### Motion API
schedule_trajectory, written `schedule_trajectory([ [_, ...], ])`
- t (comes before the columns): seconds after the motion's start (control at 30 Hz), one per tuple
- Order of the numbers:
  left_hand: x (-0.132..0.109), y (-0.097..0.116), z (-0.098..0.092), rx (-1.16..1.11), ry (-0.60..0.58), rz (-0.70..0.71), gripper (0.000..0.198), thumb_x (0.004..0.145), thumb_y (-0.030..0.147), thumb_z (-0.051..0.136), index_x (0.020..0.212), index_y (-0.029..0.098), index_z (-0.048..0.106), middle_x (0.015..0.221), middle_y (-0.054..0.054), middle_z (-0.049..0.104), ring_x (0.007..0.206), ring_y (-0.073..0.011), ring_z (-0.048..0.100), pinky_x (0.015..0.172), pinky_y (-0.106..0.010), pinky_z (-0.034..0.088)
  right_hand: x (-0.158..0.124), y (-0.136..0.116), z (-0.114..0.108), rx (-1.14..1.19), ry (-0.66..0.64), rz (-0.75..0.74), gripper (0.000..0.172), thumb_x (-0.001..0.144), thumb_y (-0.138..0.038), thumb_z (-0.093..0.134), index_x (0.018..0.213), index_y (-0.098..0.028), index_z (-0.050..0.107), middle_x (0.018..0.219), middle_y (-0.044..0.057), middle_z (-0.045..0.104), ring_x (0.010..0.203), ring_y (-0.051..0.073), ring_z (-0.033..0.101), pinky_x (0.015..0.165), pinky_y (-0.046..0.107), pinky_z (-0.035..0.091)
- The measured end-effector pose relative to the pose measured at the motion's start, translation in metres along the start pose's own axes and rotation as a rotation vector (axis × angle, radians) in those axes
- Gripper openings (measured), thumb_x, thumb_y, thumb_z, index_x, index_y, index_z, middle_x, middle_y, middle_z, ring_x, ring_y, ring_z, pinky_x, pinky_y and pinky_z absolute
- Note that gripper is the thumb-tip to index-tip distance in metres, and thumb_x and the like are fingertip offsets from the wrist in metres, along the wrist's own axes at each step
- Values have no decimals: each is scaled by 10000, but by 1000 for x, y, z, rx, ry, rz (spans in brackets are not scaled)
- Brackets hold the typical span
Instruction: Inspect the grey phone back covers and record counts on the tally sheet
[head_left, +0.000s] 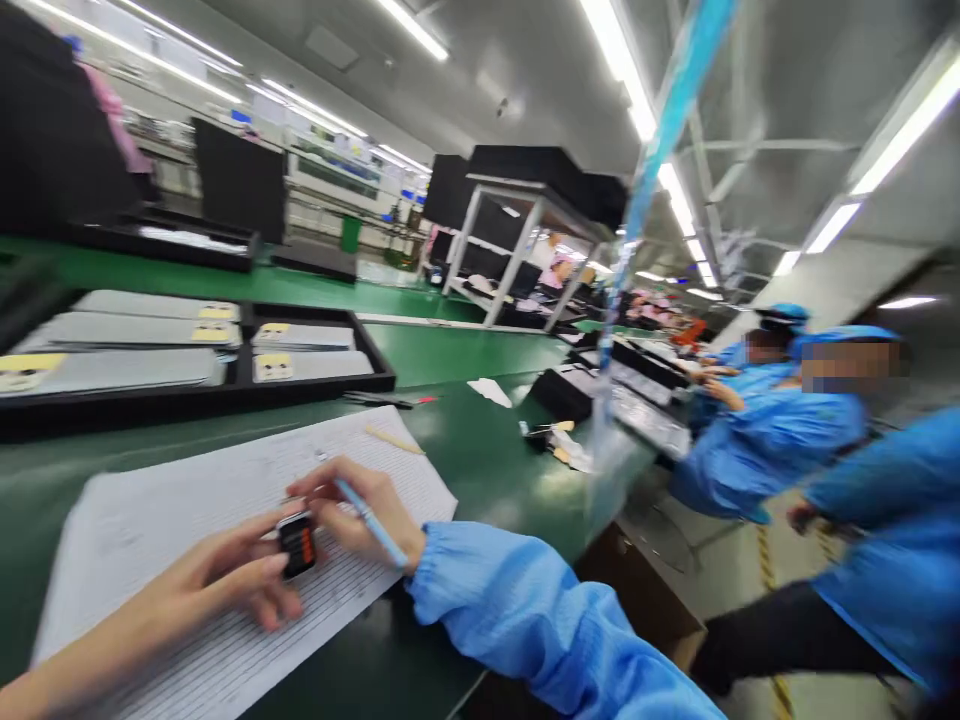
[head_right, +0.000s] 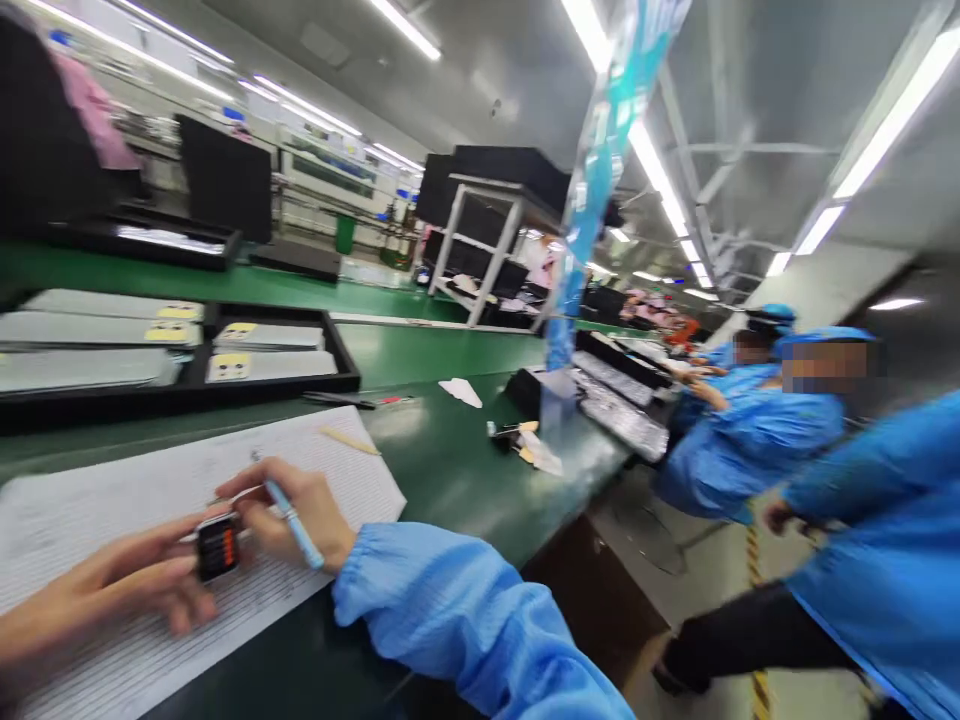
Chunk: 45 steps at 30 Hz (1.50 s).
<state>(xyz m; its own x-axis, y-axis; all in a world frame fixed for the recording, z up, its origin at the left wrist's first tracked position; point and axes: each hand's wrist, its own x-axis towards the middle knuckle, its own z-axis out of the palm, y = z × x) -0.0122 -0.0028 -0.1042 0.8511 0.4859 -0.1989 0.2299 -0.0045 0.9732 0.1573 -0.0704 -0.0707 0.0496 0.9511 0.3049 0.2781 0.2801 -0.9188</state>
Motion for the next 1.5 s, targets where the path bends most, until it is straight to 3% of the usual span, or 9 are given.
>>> schedule_trajectory([
  [0.17,-6,27,4,-203,-97,55,699,809,414,530,1370,103,253,848,-106,674,682,-195,631,677,-316,488,0,-3,-6,93,-51,67,114,821,-168,489,907,-187,561,946,33,633,784,136,610,730,287,490],
  [0.27,-9,31,4,-255,-117,65,631,837,368,521,1364,135,262,954,-126,646,729,-190,641,692,-319,493,0,-4,-9,198,-91,111,88,814,-176,507,894,-200,536,1031,31,615,864,146,611,780,300,485],
  [0.5,-10,32,6,-281,-128,101,511,857,292,485,1325,158,332,912,-84,638,702,-170,641,657,-297,495,-1,-9,-12,299,-162,154,147,790,-187,535,932,-200,500,1100,54,571,962,194,596,808,354,486],
  [0.7,-11,37,6,-255,-121,90,471,858,223,451,1308,131,349,731,-34,643,681,-167,639,664,-297,492,-3,-13,-13,261,-221,157,201,788,-223,544,982,-211,489,1154,69,538,1003,217,567,839,393,464],
  [0.87,-12,42,6,-248,-114,90,433,839,202,443,1263,124,399,723,-32,638,673,-165,639,659,-299,495,-4,-17,-11,238,-213,166,225,768,-281,574,963,-222,481,1154,66,540,1005,230,556,815,396,465],
  [1.17,-12,44,8,-199,-112,90,406,829,181,410,1225,95,408,671,-15,615,599,-152,625,640,-293,480,-4,-11,-10,216,-278,133,239,785,-272,567,1004,-238,477,1199,64,508,987,212,533,644,295,483],
  [1.5,-13,44,8,-178,-114,104,331,855,205,397,1170,119,449,819,-42,622,548,-108,601,680,-295,485,-3,-10,-9,219,-290,131,234,786,-263,582,995,-234,481,1183,76,516,946,202,548,602,271,475],
])
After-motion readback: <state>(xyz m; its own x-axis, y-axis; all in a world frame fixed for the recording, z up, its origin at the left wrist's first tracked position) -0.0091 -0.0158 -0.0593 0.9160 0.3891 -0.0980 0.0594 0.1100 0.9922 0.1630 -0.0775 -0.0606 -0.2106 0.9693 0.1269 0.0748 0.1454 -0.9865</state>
